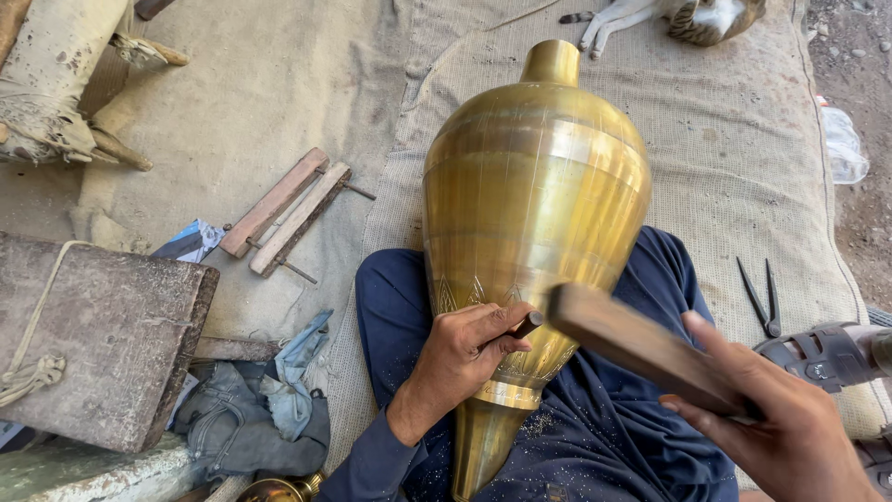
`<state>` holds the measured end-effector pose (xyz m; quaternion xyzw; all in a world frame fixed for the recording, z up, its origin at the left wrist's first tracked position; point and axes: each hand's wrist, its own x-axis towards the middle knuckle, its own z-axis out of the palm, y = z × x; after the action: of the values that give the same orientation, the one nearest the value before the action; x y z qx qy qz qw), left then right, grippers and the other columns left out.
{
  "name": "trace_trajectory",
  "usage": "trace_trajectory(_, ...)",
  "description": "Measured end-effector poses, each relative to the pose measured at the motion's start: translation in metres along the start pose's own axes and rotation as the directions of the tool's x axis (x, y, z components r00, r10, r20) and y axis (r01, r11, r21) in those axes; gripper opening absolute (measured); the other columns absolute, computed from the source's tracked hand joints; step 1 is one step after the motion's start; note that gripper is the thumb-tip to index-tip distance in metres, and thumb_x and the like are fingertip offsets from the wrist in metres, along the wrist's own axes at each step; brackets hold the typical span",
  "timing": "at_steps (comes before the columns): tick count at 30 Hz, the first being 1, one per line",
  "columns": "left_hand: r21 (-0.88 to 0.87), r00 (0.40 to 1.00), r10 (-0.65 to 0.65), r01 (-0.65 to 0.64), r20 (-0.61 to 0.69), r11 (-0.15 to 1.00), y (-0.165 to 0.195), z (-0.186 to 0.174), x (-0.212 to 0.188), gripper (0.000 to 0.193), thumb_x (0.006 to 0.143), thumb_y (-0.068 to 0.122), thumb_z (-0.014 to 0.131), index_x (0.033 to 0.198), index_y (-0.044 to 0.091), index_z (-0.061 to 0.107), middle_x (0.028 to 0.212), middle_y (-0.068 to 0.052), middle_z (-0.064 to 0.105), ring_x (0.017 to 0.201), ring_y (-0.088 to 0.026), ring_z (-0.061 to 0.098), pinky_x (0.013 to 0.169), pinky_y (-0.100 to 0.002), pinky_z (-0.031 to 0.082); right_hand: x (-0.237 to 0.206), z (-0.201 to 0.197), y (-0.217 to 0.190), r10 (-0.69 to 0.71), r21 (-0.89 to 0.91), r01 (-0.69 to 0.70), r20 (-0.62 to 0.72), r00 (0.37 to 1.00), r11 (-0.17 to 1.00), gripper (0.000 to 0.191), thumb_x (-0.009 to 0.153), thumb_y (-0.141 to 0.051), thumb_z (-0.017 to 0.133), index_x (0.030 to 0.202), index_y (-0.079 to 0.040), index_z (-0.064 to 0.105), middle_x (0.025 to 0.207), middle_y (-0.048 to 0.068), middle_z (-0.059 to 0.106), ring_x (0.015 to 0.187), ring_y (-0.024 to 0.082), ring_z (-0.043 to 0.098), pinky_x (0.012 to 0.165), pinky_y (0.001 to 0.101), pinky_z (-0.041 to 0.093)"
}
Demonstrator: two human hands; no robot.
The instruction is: The person sits on a floor mat and uses a chisel and hammer to engrave a decorative pattern onto a large brass vessel. They repeatedly tap the chisel with the hammer to create fine lines and details on the metal surface.
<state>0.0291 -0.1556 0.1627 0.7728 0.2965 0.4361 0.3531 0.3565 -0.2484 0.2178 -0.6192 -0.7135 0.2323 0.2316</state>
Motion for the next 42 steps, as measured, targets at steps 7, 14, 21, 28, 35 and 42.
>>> trace_trajectory(7,0.007,1.0,0.018,-0.019,0.026,1.0,-0.002,-0.002,-0.001,0.066,0.092,0.001,0.076,0.148,0.028,0.054,0.105,-0.009,0.077,0.09,-0.019,0.079,0.082,-0.03,0.066,0.0,0.01,0.006,0.076,0.022,-0.076,0.006,0.997,0.997,0.085,0.074,-0.01,0.08,0.153,-0.017,0.049,0.134,0.009,0.07,0.107,0.023,0.078,0.088,0.0355,0.065)
trace_trajectory(14,0.03,0.999,0.025,-0.027,0.042,0.999,-0.003,-0.003,-0.002,0.067,0.092,0.004,0.078,0.149,0.028,0.053,0.102,-0.006,0.077,0.088,-0.019,0.077,0.079,-0.031,0.065,0.004,0.01,-0.005,0.075,-0.07,-0.078,-0.051,0.996,0.994,0.086,0.077,-0.018,0.079,0.155,-0.02,0.043,0.126,0.011,0.069,0.103,0.02,0.074,0.088,0.0315,0.065)
trace_trajectory(21,0.036,0.998,0.017,-0.019,0.053,0.999,-0.004,-0.001,-0.004,0.054,0.091,0.007,0.077,0.141,0.022,0.062,0.094,-0.002,0.075,0.081,-0.016,0.074,0.075,-0.029,0.066,0.001,0.013,-0.012,-0.129,0.158,0.169,-0.233,0.964,0.973,0.074,0.087,-0.025,0.075,0.154,-0.019,0.045,0.133,0.016,0.064,0.1,0.017,0.072,0.083,0.0325,0.063)
trace_trajectory(28,-0.168,0.956,-0.226,0.196,-0.187,0.966,-0.011,-0.01,-0.001,0.041,0.089,0.009,0.079,0.128,0.015,0.068,0.099,-0.005,0.078,0.088,-0.013,0.077,0.079,-0.027,0.068,0.001,0.03,0.005,0.335,0.006,-0.336,-0.04,0.941,0.942,0.096,0.069,-0.024,0.089,0.154,-0.028,0.046,0.111,0.011,0.079,0.087,0.018,0.077,0.073,0.0351,0.063)
trace_trajectory(35,-0.185,0.978,-0.205,0.194,-0.047,0.964,-0.011,-0.02,0.024,0.041,0.09,0.009,0.079,0.128,0.01,0.066,0.099,-0.007,0.079,0.091,-0.013,0.08,0.079,-0.027,0.068,-0.016,0.078,0.017,0.165,0.096,-0.15,-0.18,0.97,0.984,0.089,0.071,-0.014,0.083,0.153,-0.017,0.048,0.119,0.016,0.074,0.103,0.022,0.074,0.084,0.0351,0.057)
trace_trajectory(42,0.025,0.941,0.016,-0.026,0.337,0.999,-0.001,-0.025,0.07,0.052,0.085,0.01,0.079,0.134,0.014,0.065,0.109,-0.008,0.078,0.097,-0.022,0.078,0.087,-0.031,0.063,-0.02,0.093,0.016,0.278,-0.144,-0.317,-0.237,0.931,0.937,0.083,0.078,-0.028,0.087,0.152,-0.021,0.051,0.098,0.011,0.07,0.078,0.026,0.072,0.072,0.04,0.059)
